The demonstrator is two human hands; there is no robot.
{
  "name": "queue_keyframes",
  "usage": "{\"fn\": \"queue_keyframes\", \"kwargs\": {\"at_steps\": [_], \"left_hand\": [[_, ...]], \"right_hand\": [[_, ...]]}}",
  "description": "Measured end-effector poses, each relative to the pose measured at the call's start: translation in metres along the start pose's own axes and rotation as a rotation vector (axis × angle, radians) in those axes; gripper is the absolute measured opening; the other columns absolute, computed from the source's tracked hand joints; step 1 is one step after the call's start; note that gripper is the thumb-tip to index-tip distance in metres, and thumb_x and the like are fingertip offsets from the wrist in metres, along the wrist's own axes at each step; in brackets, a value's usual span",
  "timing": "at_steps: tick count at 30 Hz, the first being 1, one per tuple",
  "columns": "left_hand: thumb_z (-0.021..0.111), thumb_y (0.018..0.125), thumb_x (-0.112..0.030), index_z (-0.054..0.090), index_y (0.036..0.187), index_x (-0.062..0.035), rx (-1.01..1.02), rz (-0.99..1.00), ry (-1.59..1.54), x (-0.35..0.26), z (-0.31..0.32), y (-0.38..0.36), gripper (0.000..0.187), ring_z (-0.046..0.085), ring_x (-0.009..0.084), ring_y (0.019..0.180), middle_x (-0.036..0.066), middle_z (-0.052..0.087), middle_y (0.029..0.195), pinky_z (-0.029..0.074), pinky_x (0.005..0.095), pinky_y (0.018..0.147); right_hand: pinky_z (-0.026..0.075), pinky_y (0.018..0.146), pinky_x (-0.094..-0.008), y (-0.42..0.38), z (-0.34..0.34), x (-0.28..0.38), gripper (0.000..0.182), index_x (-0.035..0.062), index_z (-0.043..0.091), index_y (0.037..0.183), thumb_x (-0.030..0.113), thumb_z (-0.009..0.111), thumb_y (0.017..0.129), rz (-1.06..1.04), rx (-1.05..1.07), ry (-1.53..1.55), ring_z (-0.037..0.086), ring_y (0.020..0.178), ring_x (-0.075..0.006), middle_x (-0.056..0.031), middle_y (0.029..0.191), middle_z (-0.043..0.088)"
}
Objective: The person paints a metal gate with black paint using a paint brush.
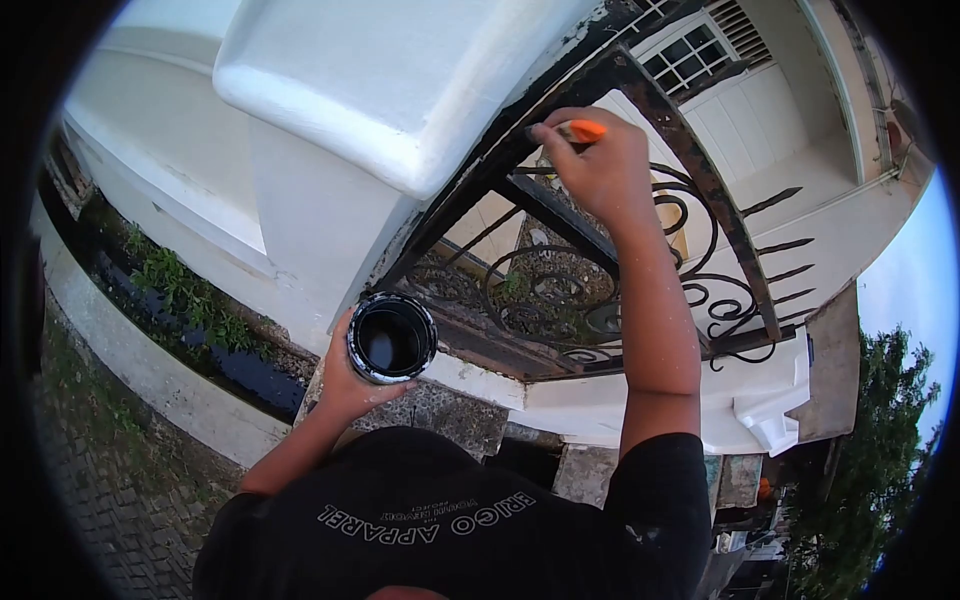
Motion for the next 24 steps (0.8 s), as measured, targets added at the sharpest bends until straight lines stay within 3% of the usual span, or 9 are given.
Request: {"fn": "queue_keyframes", "kwargs": {"at_steps": [4,6,9,12,16,18,20,22,24], "left_hand": [[0.096,0.053,-0.030,0.037,0.141,-0.0007,-0.004,-0.027,-0.039,0.001,-0.001,-0.002,0.110,0.056,0.0307,0.122,0.019,0.055,0.130,0.043,0.0418,0.105],[0.096,0.053,-0.030,0.037,0.141,-0.0007,0.010,-0.025,-0.050,0.000,-0.001,0.000,0.109,0.056,0.0306,0.122,0.018,0.055,0.130,0.043,0.0417,0.105],[0.095,0.053,-0.030,0.037,0.141,-0.0007,0.004,-0.008,-0.016,-0.004,-0.005,0.000,0.109,0.056,0.0303,0.122,0.018,0.055,0.130,0.043,0.0417,0.105],[0.096,0.053,-0.030,0.037,0.141,-0.0008,-0.007,-0.018,-0.005,-0.005,-0.006,0.001,0.110,0.056,0.0304,0.122,0.018,0.054,0.131,0.043,0.0418,0.105],[0.096,0.052,-0.031,0.037,0.141,-0.0010,0.005,-0.013,0.036,-0.007,-0.008,0.002,0.110,0.055,0.0315,0.124,0.018,0.054,0.131,0.043,0.0422,0.105],[0.096,0.052,-0.031,0.037,0.141,-0.0010,0.007,0.023,0.053,-0.009,-0.010,0.002,0.110,0.055,0.0318,0.124,0.018,0.054,0.131,0.043,0.0422,0.105],[0.096,0.052,-0.031,0.037,0.140,-0.0011,0.014,0.055,0.065,-0.012,-0.008,0.004,0.110,0.055,0.0322,0.124,0.018,0.054,0.130,0.043,0.0423,0.105],[0.096,0.052,-0.031,0.037,0.141,-0.0010,0.026,0.040,0.054,-0.013,-0.007,0.005,0.110,0.055,0.0327,0.124,0.019,0.055,0.130,0.043,0.0425,0.105],[0.096,0.053,-0.031,0.037,0.140,-0.0010,0.031,0.027,0.031,-0.010,-0.005,0.005,0.110,0.055,0.0328,0.123,0.019,0.055,0.130,0.043,0.0425,0.105]], "right_hand": [[0.051,0.065,-0.0256,0.006,-0.014,-0.012,0.015,0.0006,0.075,0.091,0.014,0.077,0.084,0.139,-0.109,0.084,0.065,0.069,-0.0104,-0.0068,0.076,0.072],[0.050,0.062,-0.0252,0.008,0.006,0.004,0.019,0.0002,0.075,0.090,0.018,0.076,0.086,0.120,0.061,-0.064,0.063,0.066,-0.0092,-0.0060,0.072,0.070],[0.049,0.059,-0.0267,0.018,-0.018,0.000,0.017,0.0074,0.077,0.088,0.024,0.077,0.084,0.227,-0.004,-0.244,0.064,0.058,-0.0106,-0.0034,0.067,0.070],[0.052,0.061,-0.0288,0.018,-0.031,0.012,0.018,0.0108,0.077,0.088,0.028,0.079,0.083,0.092,-0.106,-0.036,0.066,0.059,-0.0127,-0.0026,0.067,0.070],[0.052,0.061,-0.0292,0.013,0.001,0.024,0.018,0.0088,0.076,0.085,0.027,0.079,0.084,-0.082,0.034,-0.206,0.066,0.061,-0.0122,-0.0031,0.072,0.072],[0.052,0.061,-0.0286,0.020,-0.025,0.008,0.016,0.0088,0.076,0.086,0.024,0.079,0.084,-0.048,-0.042,-0.352,0.067,0.064,-0.0118,-0.0041,0.075,0.072],[0.050,0.058,-0.0266,0.025,-0.074,0.007,0.015,0.0077,0.075,0.086,0.021,0.081,0.082,-0.014,-0.239,-0.224,0.063,0.060,-0.0095,-0.0013,0.069,0.070],[0.050,0.056,-0.0284,0.023,-0.109,0.024,0.013,0.0067,0.074,0.084,0.018,0.081,0.081,-0.116,-0.426,-0.141,0.062,0.058,-0.0117,-0.0012,0.070,0.069],[0.051,0.056,-0.0298,0.014,-0.101,0.044,0.010,0.0073,0.074,0.085,0.015,0.080,0.081,-0.267,-0.399,-0.314,0.063,0.059,-0.0146,-0.0023,0.072,0.069]]}}
Point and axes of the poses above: each hand's wrist, its own y-axis towards the middle knuckle, its own z-axis out of the palm, x = y × z, the point moved 9 cm from there along y, towards the middle knuckle
